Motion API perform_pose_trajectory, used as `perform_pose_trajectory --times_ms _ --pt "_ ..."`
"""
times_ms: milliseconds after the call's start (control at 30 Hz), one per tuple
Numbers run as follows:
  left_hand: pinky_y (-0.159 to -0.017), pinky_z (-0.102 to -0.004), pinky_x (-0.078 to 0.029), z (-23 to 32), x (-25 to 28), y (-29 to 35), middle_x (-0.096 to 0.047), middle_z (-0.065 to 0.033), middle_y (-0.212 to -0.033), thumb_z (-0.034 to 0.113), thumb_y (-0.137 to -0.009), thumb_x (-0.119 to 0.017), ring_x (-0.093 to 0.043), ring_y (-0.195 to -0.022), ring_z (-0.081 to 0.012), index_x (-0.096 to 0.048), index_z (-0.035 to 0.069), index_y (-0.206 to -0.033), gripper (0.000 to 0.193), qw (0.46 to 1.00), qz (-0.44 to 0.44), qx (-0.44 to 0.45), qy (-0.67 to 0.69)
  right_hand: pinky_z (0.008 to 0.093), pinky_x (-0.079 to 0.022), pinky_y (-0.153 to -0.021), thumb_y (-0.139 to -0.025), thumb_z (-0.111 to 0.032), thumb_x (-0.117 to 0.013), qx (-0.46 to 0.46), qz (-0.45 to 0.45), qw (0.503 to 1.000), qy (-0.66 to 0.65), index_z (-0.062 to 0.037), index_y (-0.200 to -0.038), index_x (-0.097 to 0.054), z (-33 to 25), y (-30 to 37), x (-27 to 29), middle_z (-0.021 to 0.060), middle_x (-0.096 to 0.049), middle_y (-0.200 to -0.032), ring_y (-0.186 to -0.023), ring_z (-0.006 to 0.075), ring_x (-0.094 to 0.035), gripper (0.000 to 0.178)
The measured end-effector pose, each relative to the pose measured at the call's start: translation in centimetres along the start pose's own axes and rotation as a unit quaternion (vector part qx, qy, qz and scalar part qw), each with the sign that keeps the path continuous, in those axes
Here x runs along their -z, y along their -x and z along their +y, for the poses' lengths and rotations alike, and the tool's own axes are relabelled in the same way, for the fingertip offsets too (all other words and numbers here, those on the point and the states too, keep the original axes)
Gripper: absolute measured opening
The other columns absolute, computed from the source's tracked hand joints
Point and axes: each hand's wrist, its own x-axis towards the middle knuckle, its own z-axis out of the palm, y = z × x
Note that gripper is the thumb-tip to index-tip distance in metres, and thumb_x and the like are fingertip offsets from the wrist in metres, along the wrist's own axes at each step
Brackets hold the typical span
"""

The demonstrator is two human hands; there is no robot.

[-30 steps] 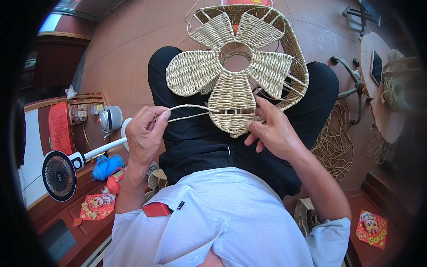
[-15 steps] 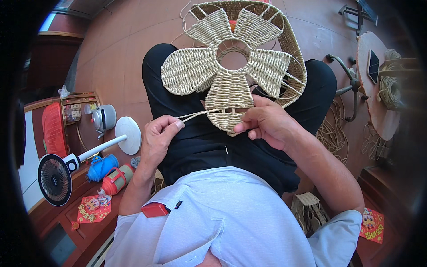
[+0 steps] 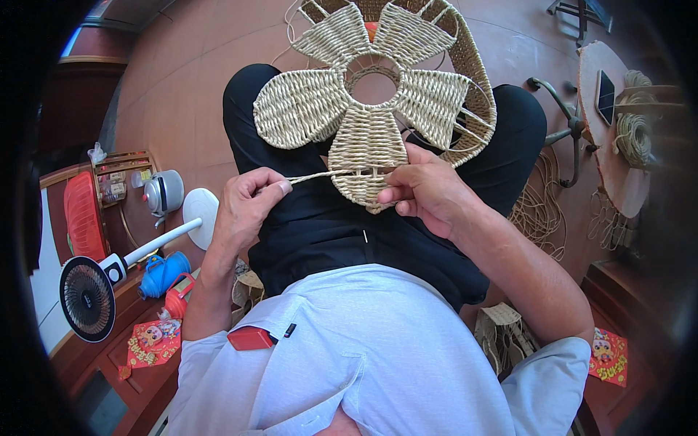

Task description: Weaving a floral-shaped straw basket using lengths of natural fiber rope.

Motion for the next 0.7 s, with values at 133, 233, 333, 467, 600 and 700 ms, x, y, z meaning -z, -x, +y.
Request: perform_pose_trajectory --times_ms 133,233,333,467,600,700 --pt "-0.061 -0.0253 -0.033 0.0 0.1 -0.2 -0.056 0.0086 -0.07 0.018 -0.098 -0.076 -0.045 -0.069 -0.0011 -0.078 -0.001 -0.092 0.02 1.0 -0.006 -0.003 0.013 0.0187 -0.051 -0.053 -0.105 0.004 -0.051 -0.003 0.005 1.0 0.002 -0.0035 -0.14 -0.056 0.0 -0.2 0.0 0.0061 -0.071 -0.113 -0.075 0.0052 -0.068 0.036" --pt "-0.061 -0.0301 -0.041 0.5 -0.3 0.2 -0.062 0.0038 -0.078 0.018 -0.099 -0.077 -0.053 -0.067 -0.0076 -0.079 0.002 -0.099 0.017 0.998 -0.005 -0.033 -0.048 0.0184 -0.049 -0.05 -0.105 0.005 -0.051 -0.008 0.003 1.0 -0.016 -0.0033 -0.134 -0.058 0.0 -0.3 0.0 0.0043 -0.068 -0.106 -0.07 0.0044 -0.063 0.031" --pt "-0.069 -0.0368 -0.051 1.7 -1.8 0.8 -0.067 -0.0041 -0.092 0.017 -0.097 -0.08 -0.065 -0.077 -0.0217 -0.078 0.007 -0.105 0.013 0.913 0.169 -0.258 -0.268 0.0179 -0.047 -0.048 -0.104 0.006 -0.051 -0.008 0.005 1.0 -0.025 -0.0033 -0.13 -0.058 0.0 -0.3 0.0 0.003 -0.065 -0.102 -0.067 0.0033 -0.058 0.028" --pt "-0.086 -0.0423 -0.053 3.4 -5.0 0.3 -0.067 -0.0076 -0.1 0.013 -0.091 -0.082 -0.066 -0.097 -0.0287 -0.076 0.011 -0.105 0.015 0.885 0.128 -0.384 -0.232 0.0178 -0.045 -0.046 -0.103 0.007 -0.052 -0.007 0.001 1.0 -0.017 -0.0033 -0.13 -0.058 -0.1 -0.4 0.0 0.0024 -0.064 -0.101 -0.066 0.0022 -0.056 0.029" --pt "-0.084 -0.044 -0.052 4.3 -7.8 -1.5 -0.067 -0.0073 -0.098 0.012 -0.09 -0.082 -0.065 -0.094 -0.0294 -0.073 0.009 -0.099 0.012 0.884 0.096 -0.409 -0.206 0.0183 -0.044 -0.045 -0.102 0.007 -0.051 -0.004 -0.004 1.0 -0.03 -0.0039 -0.131 -0.059 0.0 -0.4 0.1 0.002 -0.063 -0.1 -0.066 0.0024 -0.055 0.032" --pt "-0.084 -0.0443 -0.052 4.3 -8.4 -2.3 -0.067 -0.0077 -0.097 0.011 -0.09 -0.081 -0.065 -0.093 -0.0302 -0.072 0.008 -0.097 0.012 0.891 0.077 -0.402 -0.195 0.0185 -0.044 -0.045 -0.101 0.008 -0.051 0.0 -0.004 0.999 -0.035 -0.0046 -0.133 -0.059 0.1 -0.5 0.1 0.0018 -0.063 -0.099 -0.065 0.0025 -0.054 0.035"
